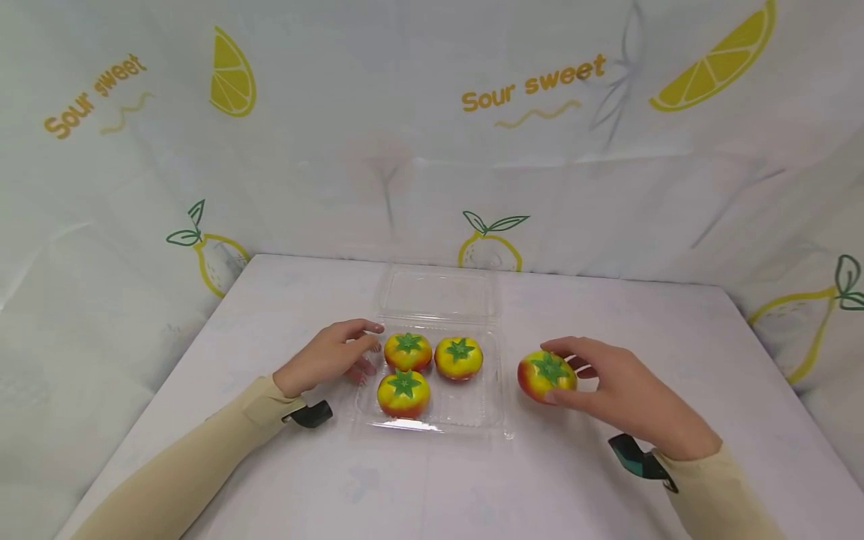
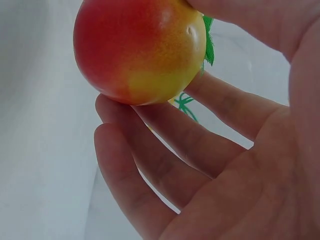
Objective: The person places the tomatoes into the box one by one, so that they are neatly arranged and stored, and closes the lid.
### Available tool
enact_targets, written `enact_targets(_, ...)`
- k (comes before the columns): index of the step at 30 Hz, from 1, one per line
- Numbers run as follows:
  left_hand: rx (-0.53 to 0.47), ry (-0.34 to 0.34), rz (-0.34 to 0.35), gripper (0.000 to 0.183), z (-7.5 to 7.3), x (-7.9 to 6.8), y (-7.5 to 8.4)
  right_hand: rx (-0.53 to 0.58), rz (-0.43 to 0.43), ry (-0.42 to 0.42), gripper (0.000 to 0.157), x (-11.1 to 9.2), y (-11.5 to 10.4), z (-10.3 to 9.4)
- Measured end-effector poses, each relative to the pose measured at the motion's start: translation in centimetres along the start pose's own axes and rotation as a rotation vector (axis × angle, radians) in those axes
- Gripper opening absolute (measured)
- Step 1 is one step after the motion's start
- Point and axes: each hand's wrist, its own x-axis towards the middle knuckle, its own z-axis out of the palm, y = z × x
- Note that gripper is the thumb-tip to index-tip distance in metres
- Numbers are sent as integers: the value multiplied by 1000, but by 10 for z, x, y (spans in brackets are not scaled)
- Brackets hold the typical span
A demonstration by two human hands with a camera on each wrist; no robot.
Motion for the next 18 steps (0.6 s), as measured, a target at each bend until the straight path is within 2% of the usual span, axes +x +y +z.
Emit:
enact_targets(10,12,2,-9,42,-1,-1,2,-5,-74,8,66,7,-30,-9)
enact_targets(18,25,7,4,42,-1,-2,3,2,-102,-20,67,17,-55,-5)
